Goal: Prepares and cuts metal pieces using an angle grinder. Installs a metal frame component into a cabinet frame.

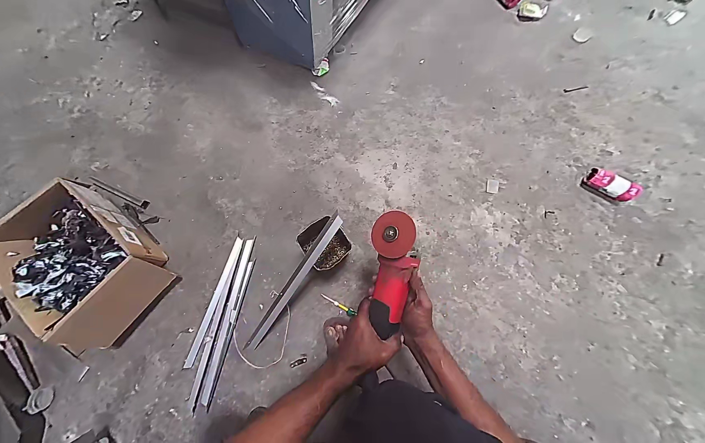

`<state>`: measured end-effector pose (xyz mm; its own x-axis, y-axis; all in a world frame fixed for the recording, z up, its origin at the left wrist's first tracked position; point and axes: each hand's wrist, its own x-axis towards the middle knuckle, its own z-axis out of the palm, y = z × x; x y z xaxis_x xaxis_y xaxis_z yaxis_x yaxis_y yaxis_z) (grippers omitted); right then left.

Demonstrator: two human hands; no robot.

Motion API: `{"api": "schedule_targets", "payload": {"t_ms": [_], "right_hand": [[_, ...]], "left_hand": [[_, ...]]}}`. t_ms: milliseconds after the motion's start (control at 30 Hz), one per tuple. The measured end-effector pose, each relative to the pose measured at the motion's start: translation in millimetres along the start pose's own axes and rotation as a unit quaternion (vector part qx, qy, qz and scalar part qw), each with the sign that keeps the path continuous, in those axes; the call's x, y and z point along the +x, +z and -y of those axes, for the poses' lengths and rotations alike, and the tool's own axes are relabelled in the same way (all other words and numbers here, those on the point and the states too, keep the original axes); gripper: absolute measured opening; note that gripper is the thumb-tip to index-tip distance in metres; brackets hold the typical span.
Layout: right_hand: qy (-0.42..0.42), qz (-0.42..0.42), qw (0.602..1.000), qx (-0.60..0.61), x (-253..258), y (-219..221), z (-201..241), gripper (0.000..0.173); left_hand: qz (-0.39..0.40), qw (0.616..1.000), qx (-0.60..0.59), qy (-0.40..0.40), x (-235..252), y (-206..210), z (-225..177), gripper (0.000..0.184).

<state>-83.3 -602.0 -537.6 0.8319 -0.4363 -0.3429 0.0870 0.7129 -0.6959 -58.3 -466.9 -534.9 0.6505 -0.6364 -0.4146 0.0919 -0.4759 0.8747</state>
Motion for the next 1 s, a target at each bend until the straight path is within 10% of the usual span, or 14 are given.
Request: {"api": "schedule_targets", "payload": {"t_ms": [167,267,367,500,1000], "right_hand": [[-0.041,0.030,0.998,-0.045,5.8,-8.8,-0.6,0.078],[-0.056,-0.031,0.980,-0.187,7.3,-6.0,24.3,0.078],[-0.076,-0.091,0.899,-0.422,8.3,-14.5,65.2,0.069],[-0.042,-0.124,0.767,-0.628,3.9,-27.6,110.0,0.082],[0.039,-0.089,0.858,-0.504,18.0,-39.2,40.7,0.060]], "left_hand": [[0.058,0.996,0.073,0.011,0.7,-20.9,0.9,0.094],[-0.054,0.979,0.167,0.102,0.8,-73.1,10.6,0.063],[-0.204,0.937,0.267,0.092,26.0,-144.4,26.1,0.057],[-0.069,0.952,0.296,-0.043,70.8,-192.4,47.7,0.071],[0.000,0.976,0.202,-0.085,80.0,-163.9,42.3,0.048]]}}
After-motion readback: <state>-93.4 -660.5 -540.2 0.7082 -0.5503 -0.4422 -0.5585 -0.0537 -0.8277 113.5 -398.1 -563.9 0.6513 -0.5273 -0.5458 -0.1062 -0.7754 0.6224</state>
